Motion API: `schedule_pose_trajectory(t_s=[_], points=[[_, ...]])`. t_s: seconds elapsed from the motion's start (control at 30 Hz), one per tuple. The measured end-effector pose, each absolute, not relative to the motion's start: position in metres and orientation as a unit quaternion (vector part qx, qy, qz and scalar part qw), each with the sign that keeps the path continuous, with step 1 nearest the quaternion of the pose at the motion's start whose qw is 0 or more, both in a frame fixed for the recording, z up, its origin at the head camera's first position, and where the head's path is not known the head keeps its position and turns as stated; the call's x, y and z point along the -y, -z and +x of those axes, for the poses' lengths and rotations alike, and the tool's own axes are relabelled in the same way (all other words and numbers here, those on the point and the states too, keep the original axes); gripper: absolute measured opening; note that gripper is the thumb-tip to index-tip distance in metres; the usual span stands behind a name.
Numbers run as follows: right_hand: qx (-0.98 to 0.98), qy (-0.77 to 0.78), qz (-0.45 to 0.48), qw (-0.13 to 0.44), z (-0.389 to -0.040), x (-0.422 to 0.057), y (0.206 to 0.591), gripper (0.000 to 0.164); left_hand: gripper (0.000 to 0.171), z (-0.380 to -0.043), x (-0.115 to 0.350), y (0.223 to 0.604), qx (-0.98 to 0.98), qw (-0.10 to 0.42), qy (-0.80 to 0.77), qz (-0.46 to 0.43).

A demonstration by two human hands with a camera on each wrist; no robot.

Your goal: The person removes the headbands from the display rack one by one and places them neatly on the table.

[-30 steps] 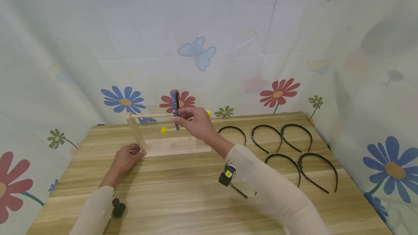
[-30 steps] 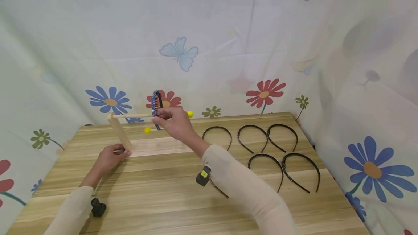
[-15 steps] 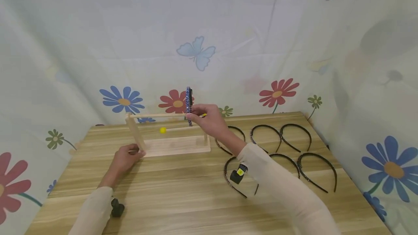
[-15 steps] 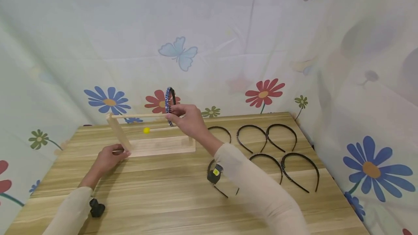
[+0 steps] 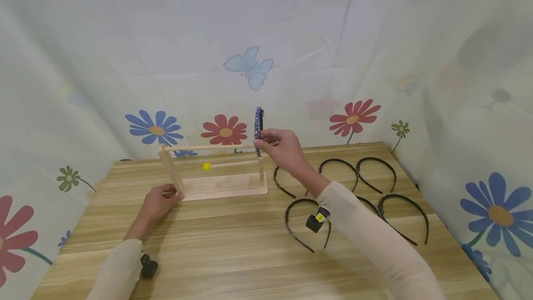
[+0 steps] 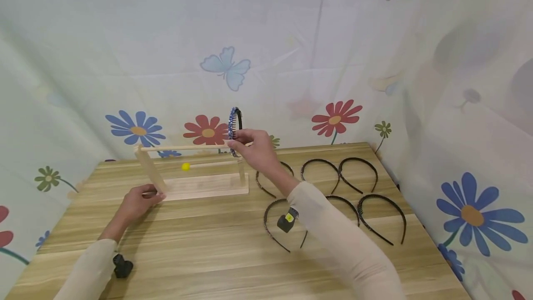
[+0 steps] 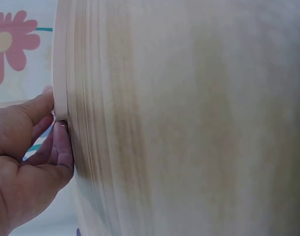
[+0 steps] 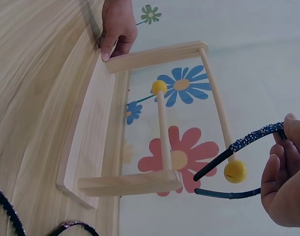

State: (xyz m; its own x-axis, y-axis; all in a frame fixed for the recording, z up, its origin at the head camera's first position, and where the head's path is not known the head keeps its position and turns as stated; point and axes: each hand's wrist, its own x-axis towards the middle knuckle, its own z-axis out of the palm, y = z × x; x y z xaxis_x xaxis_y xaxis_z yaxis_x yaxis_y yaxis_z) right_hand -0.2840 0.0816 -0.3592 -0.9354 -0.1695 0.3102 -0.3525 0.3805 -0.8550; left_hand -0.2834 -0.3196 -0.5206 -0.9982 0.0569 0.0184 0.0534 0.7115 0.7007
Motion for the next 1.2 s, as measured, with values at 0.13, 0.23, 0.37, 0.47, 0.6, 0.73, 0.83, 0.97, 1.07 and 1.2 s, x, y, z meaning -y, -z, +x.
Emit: schedule_pose_trajectory(t_s=[0.13,0.23,0.37,0.47,0.6,0.73,0.83,0.97,1.07,1.2], points=[[0.828,-0.535,0.148,0.085,-0.283,-0.087,0.361,0.031,0.052,-0.283,0.32,0.52,-0.926,-0.001,-0.376,0.032],[0.829,-0.533,0.144,0.086,-0.282,-0.091,0.361,0.032,0.052,-0.282,0.32,0.52,-0.927,-0.002,-0.374,0.034],[0.83,-0.53,0.148,0.09,-0.279,-0.095,0.359,0.033,0.053,-0.282,0.319,0.52,-0.926,0.002,-0.376,0.033],[0.829,-0.531,0.151,0.094,-0.276,-0.097,0.359,0.033,0.052,-0.282,0.319,0.52,-0.926,0.004,-0.376,0.032],[0.822,-0.54,0.153,0.093,-0.272,-0.1,0.36,0.034,0.052,-0.282,0.319,0.52,-0.927,0.003,-0.374,0.029],[0.816,-0.55,0.155,0.088,-0.267,-0.102,0.361,0.032,0.051,-0.281,0.318,0.518,-0.926,0.002,-0.375,0.029],[0.814,-0.555,0.154,0.079,-0.262,-0.102,0.362,0.033,0.051,-0.28,0.317,0.517,-0.927,0.002,-0.375,0.029],[0.811,-0.558,0.159,0.076,-0.255,-0.102,0.365,0.032,0.051,-0.28,0.317,0.516,-0.927,0.004,-0.374,0.028],[0.806,-0.565,0.16,0.078,-0.252,-0.101,0.37,0.029,0.05,-0.28,0.316,0.515,-0.927,0.007,-0.374,0.025],[0.8,-0.576,0.15,0.073,-0.25,-0.098,0.376,0.026,0.051,-0.279,0.315,0.512,-0.927,0.009,-0.374,0.024]])
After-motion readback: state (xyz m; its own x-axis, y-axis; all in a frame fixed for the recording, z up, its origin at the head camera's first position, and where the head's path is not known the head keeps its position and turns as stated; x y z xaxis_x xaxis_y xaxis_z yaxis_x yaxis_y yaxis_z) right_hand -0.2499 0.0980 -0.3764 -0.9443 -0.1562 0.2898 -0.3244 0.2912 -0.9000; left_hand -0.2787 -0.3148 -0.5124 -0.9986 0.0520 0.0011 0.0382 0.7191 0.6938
